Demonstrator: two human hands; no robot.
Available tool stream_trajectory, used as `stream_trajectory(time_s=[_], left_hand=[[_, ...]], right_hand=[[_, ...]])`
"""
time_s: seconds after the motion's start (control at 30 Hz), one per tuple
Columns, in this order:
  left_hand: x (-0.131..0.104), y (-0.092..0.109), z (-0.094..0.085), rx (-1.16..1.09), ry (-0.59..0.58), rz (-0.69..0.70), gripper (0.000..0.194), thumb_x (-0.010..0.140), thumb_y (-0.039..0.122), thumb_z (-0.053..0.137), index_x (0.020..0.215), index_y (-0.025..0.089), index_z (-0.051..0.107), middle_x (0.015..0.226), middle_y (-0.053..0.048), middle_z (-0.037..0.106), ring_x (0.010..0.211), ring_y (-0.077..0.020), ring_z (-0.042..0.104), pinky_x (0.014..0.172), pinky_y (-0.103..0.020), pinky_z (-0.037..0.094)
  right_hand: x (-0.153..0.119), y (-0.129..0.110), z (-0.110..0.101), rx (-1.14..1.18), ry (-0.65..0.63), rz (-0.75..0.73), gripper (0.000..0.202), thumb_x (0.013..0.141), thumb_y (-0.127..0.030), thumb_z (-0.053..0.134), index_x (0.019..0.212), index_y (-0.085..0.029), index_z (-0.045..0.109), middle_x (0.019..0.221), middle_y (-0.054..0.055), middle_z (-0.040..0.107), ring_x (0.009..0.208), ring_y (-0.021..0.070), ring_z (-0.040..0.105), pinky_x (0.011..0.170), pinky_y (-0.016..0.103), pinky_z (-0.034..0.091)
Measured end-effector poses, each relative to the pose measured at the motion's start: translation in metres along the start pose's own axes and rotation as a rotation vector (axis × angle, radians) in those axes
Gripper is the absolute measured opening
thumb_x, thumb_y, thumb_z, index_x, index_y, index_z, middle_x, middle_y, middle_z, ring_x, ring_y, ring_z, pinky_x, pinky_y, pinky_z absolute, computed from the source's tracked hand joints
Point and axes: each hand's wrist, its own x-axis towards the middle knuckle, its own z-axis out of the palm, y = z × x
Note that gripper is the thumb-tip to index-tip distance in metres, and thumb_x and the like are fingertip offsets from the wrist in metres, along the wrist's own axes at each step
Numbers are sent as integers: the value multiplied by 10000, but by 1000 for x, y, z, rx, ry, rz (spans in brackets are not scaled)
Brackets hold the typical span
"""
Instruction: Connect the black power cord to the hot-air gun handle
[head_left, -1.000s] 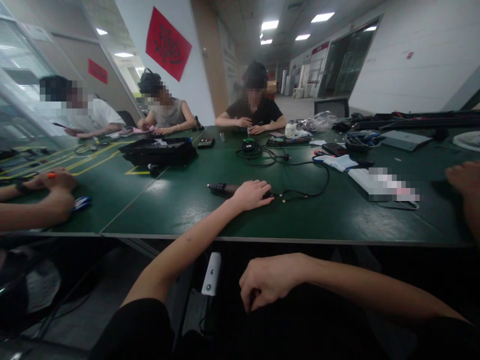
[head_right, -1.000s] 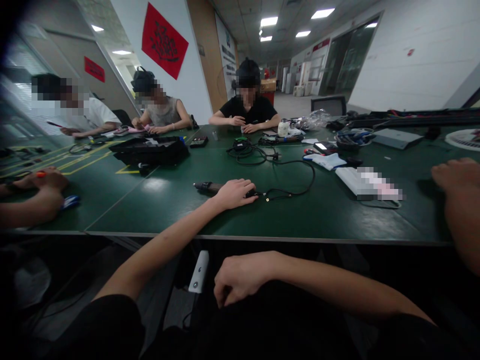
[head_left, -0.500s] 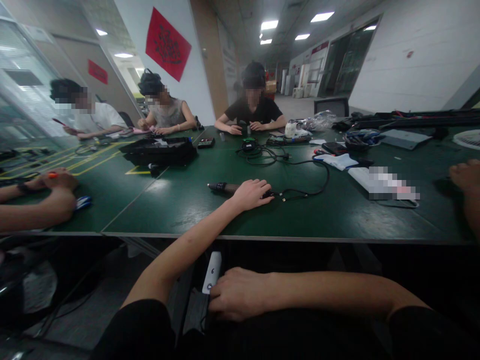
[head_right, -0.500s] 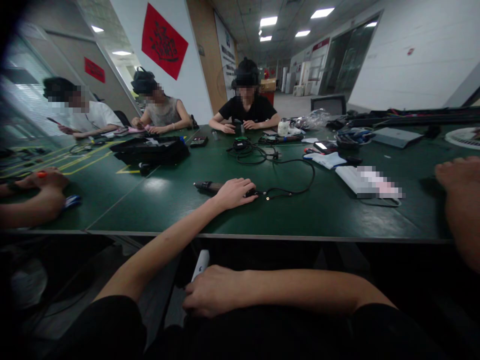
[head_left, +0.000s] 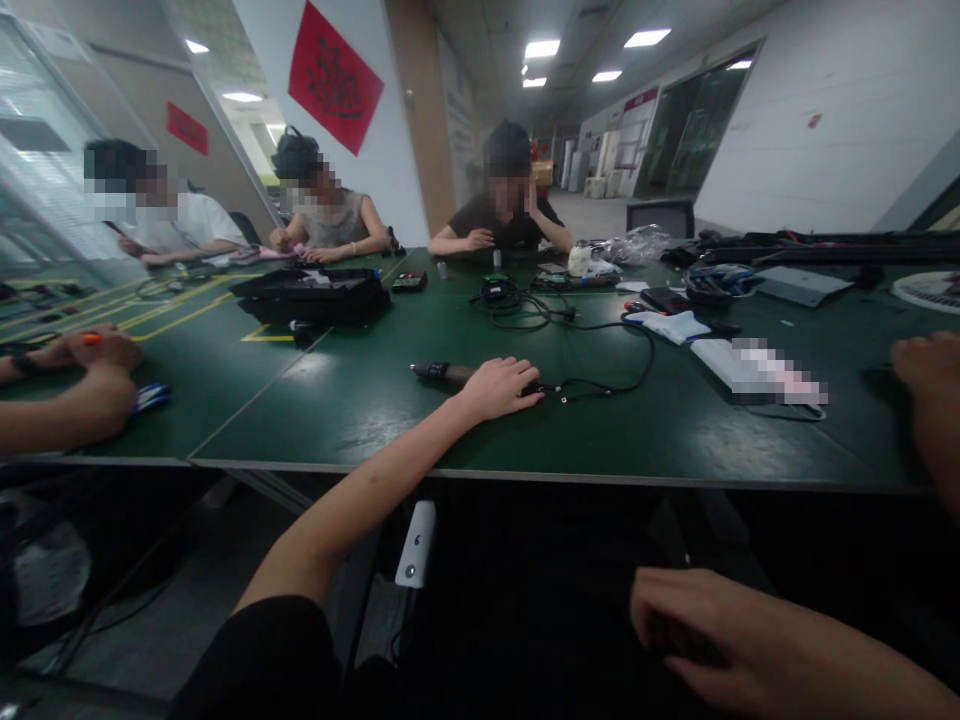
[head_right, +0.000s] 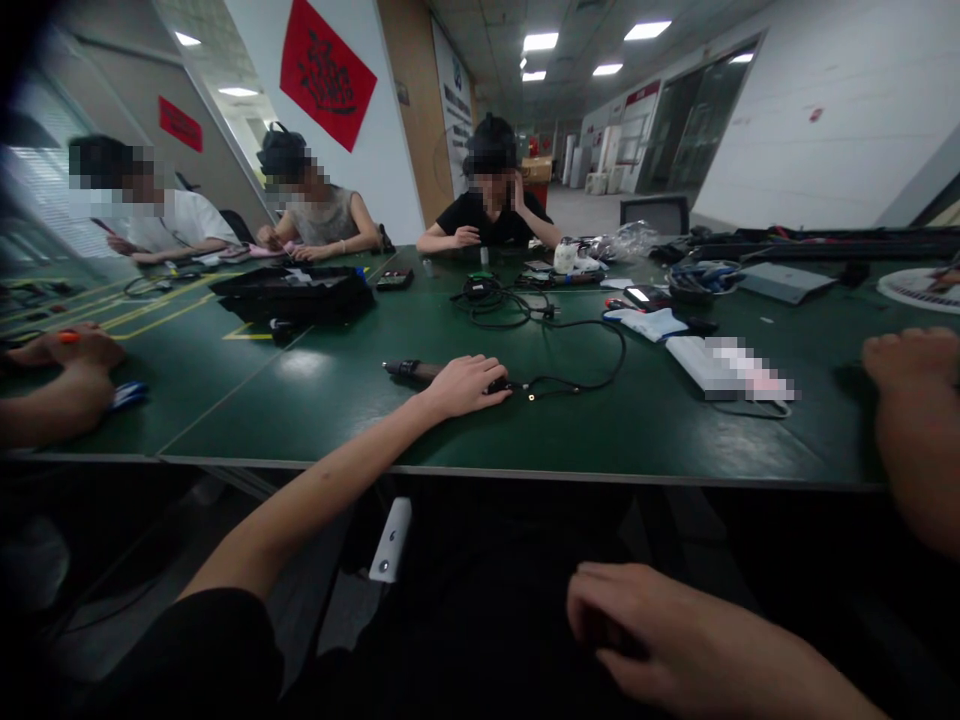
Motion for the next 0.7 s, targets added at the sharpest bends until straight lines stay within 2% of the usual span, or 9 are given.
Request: stream_trajectory(time_s=[0.07,0.13,0.27,0.47,0.6,0.67,0.7], left_hand=[[-1,0,0,6,4,-2,415,1064,557,432,1186,210,622,1141,-74,678,1019,-231,632,855,-367,447],[-1,1,0,10,9,-4,414,1065,555,430,1180,208,623,1133,-73,678,1019,-232,633,862,-369,448],[-1,2,0,11,1,-11,413,1064,558,429,1182,213,623,1138,-74,681,1020,-234,636,871,-372,453],[0,2,-1,14,-20,-23,418,1062,568,422,1183,223,624,1148,-74,684,1037,-241,637,880,-382,460],[0,2,-1,0,-7,-13,406,1063,560,427,1181,223,620,1140,-70,681,1028,-239,637,874,-379,458],[0,1,-1,-5,-1,-7,403,1064,556,429,1183,221,618,1141,-70,679,1026,-239,636,870,-376,456],[-1,1,-1,-5,1,-6,403,1064,556,431,1182,219,618,1142,-72,678,1026,-239,635,868,-375,454]], right_hand=[[-20,6,-3,88,-42,104,258,849,-178,665,1066,-312,705,1043,52,713,851,200,691,716,294,532],[-28,10,-4,138,-51,157,273,815,-220,717,1071,-313,712,1036,59,718,861,212,699,726,298,537],[-23,16,0,143,-35,139,319,747,-227,729,1059,-283,697,1090,48,698,945,228,691,793,310,541],[-20,31,8,52,-54,147,345,647,-157,660,979,-245,693,1022,14,673,871,196,653,708,262,474],[-16,24,-11,-80,-65,133,203,718,-169,684,903,-245,722,890,1,683,763,164,634,632,237,438],[-8,8,-28,-104,-4,99,219,809,-223,696,1018,-264,746,910,9,708,792,175,664,664,246,482],[-3,-3,-37,-122,75,44,250,884,-282,676,1127,-279,740,945,17,722,833,183,679,707,261,510]])
